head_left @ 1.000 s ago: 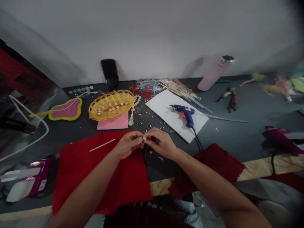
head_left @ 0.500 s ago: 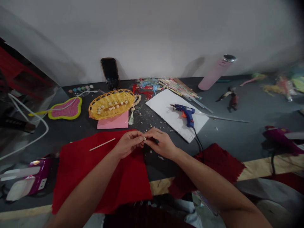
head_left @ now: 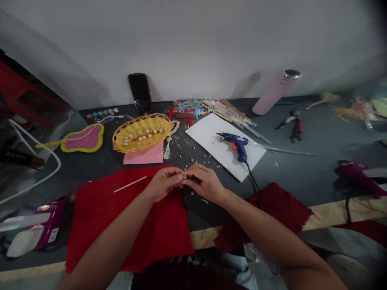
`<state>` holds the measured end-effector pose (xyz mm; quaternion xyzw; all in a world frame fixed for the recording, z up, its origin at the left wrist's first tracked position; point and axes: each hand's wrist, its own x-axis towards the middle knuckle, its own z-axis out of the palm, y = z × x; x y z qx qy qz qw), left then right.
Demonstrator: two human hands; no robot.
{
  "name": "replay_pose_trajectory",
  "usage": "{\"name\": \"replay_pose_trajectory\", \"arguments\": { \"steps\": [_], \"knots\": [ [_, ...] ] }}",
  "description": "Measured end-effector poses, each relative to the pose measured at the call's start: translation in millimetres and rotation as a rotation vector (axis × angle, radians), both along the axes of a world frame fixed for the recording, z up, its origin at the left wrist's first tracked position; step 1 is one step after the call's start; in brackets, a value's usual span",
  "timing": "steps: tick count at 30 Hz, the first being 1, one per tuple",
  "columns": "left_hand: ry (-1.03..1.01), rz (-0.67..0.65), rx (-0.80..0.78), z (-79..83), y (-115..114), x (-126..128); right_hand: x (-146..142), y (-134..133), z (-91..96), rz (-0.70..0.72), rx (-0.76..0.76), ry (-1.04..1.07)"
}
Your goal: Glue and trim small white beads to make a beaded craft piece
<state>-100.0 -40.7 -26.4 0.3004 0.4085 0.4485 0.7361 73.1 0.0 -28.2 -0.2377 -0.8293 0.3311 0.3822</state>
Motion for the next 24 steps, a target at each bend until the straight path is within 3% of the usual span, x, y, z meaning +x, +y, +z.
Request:
{"name": "replay_pose_trajectory", "arguments": {
  "steps": [15,24],
  "knots": [
    [-0.003,-0.001,0.027,-1.0,-0.4,-0.8,-2.5,2.3,-1.3,0.007,-0.02,-0.009],
    [0.026,-0.007,0.026,-0.8,0.1,-0.7,-0.5,3.1,-0.7,0.086,-0.019,-0.004]
  ]
}}
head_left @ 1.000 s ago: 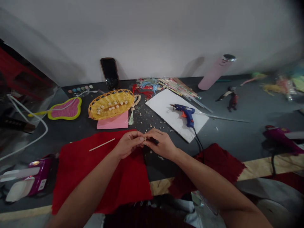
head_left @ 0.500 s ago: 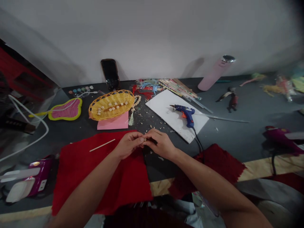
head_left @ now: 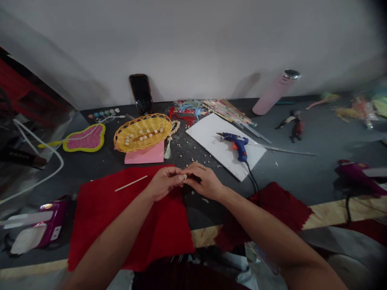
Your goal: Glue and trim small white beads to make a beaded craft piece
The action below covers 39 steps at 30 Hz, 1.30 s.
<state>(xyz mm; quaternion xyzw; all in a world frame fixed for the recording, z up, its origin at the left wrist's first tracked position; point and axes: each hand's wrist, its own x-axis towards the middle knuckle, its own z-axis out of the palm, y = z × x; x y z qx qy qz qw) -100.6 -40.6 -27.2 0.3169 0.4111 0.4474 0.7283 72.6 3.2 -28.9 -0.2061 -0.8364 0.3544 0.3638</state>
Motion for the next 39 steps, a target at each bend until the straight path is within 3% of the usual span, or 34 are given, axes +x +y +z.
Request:
{"name": "replay_pose_trajectory", "arguments": {
  "steps": [14,17,23,27,31,35,39],
  "knots": [
    [0.055,0.029,0.062,-5.7,-1,2,4,1,-7.0,-0.049,0.063,-0.103],
    [0.104,0.098,0.089,9.6,-1,1,5,0,-6.6,-0.098,0.034,-0.101],
    [0.256,0.396,0.228,62.9,1,-21,5,-1,0.0,-0.121,0.029,-0.101],
    [0.488,0.56,0.344,75.5,19,-65,4,-2,-0.8,-0.081,0.036,-0.095],
    [0.789,0.584,0.379,65.3,56,-110,3,-2,-2.2,-0.06,0.069,-0.108],
    [1.277,0.442,0.437,52.8,91,-131,4,-1,-0.2,-0.05,0.086,-0.111],
    [1.717,0.21,0.518,48.9,116,-131,4,0,1.5,-0.04,0.087,-0.134]
  ]
}}
